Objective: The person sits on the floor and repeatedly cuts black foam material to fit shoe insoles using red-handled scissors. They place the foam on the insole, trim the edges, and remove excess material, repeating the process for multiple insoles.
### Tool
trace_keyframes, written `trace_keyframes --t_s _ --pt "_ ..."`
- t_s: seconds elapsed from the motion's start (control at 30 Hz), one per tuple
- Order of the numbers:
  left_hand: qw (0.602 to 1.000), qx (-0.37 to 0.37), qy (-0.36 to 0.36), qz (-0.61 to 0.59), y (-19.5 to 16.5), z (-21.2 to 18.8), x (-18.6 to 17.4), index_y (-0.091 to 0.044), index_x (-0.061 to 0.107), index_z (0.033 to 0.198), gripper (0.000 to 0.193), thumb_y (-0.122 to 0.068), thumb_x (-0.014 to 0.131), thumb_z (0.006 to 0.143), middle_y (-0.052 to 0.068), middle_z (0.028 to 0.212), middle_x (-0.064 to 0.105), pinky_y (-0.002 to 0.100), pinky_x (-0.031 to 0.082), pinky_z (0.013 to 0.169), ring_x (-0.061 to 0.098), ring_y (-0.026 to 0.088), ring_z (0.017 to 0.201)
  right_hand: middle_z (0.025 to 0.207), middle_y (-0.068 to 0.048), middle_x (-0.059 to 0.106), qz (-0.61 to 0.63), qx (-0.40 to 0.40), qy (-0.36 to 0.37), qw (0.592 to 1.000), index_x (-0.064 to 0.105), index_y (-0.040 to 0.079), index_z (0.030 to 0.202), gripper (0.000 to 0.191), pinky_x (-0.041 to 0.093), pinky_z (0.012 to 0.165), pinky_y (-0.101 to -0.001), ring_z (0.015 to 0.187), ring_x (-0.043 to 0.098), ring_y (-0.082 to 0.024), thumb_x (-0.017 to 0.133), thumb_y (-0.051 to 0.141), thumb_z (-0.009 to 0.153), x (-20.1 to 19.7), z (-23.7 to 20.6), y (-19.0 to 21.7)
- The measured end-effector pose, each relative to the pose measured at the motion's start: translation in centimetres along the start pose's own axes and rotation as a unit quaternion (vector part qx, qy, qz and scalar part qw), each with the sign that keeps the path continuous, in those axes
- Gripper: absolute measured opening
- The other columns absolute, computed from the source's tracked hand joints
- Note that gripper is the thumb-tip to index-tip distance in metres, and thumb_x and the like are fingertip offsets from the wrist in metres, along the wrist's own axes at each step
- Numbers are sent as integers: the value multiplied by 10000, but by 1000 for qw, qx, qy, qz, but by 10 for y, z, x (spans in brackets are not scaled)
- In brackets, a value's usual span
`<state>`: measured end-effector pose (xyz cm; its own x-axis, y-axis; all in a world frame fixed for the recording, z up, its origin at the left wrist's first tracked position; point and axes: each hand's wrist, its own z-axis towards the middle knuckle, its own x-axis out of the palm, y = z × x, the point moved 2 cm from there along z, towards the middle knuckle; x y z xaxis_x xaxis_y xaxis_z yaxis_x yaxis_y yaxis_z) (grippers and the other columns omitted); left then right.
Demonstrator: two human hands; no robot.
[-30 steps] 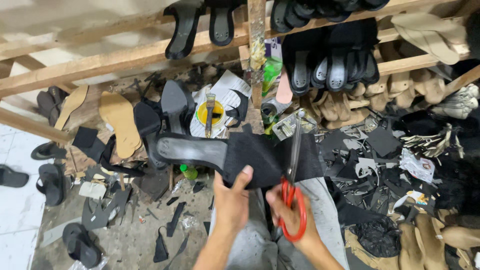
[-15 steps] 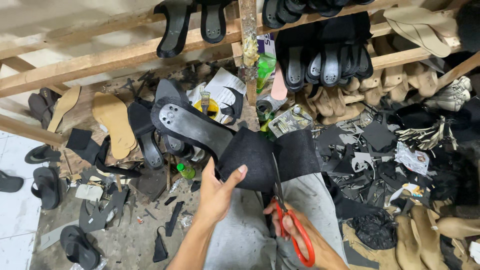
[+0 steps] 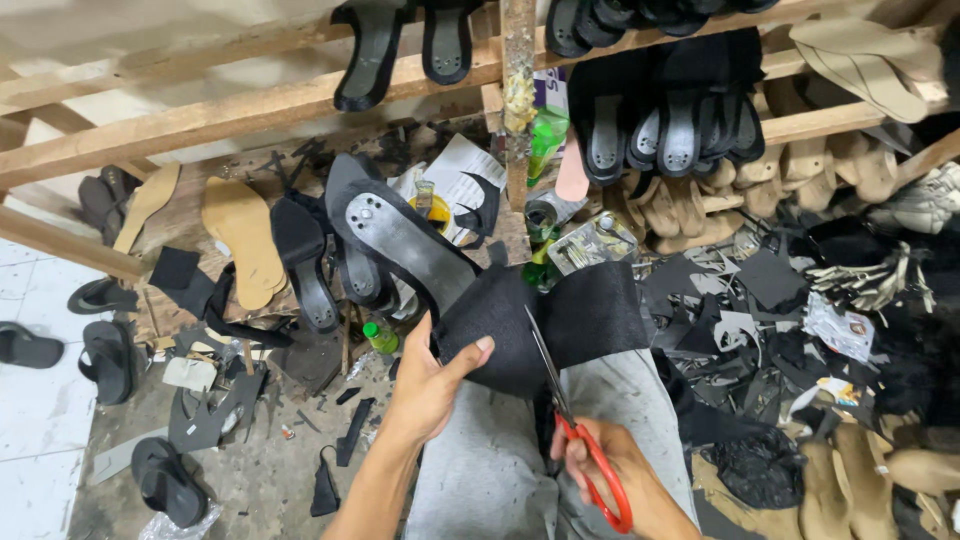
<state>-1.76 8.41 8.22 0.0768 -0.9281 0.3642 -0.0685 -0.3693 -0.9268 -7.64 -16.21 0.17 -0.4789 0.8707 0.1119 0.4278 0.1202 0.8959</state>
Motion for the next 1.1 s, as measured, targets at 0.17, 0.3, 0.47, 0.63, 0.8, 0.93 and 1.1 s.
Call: trace_keyframes --t_s 0.17,0.3,0.47,0.63,0.8,0.93,1.1 --pt "998 -4 35 56 0 -10 12 18 536 1375 569 79 715 838 74 1206 677 298 524 957 636 135 1062 636 22 509 1 -102 -1 995 637 42 990 607 430 507 -233 550 522 -74 542 639 939 4 5 25" --pt "999 -40 20 11 -10 -9 8 55 555 1318 513 74 701 827 81 1161 684 327 555 937 663 153 1030 551 -4 487 17 -15 -18 1000 617 13 890 570 413 425 -269 447 485 -108 612 583 886 3 4 23" --pt "998 -42 40 17 -18 -9 2 15 588 1285 499 81 685 800 48 1122 696 274 553 908 655 110 995 546 3 501 3 -18 -31 999 629 20 888 551 412 427 -264 443 488 -110 635 571 863 7 4 22" --pt "991 -62 99 69 -11 -15 4 54 610 1184 359 87 716 842 29 967 662 260 535 786 618 89 860 614 65 483 -45 -115 -32 992 621 87 988 561 408 497 -203 542 501 -46 539 638 922 5 8 38" --pt "991 -93 93 34 -10 -16 -1 51 616 1190 374 103 692 827 18 931 644 257 524 754 605 83 819 573 39 479 -33 -98 -20 994 622 63 921 551 402 443 -230 480 472 -73 574 612 915 2 6 34" --pt "992 -108 69 -5 -13 -14 -11 41 586 1269 481 119 653 800 58 1037 683 284 550 843 660 116 911 539 4 494 -27 -59 -34 997 605 22 829 567 414 401 -248 426 484 -100 576 581 918 -4 4 24" --pt "991 -120 12 -57 -3 -11 -17 -10 513 1398 603 79 632 813 100 1182 691 338 555 947 683 176 1025 578 4 535 -34 -97 -40 994 664 56 972 637 451 462 -249 485 551 -98 454 657 938 -5 6 28"
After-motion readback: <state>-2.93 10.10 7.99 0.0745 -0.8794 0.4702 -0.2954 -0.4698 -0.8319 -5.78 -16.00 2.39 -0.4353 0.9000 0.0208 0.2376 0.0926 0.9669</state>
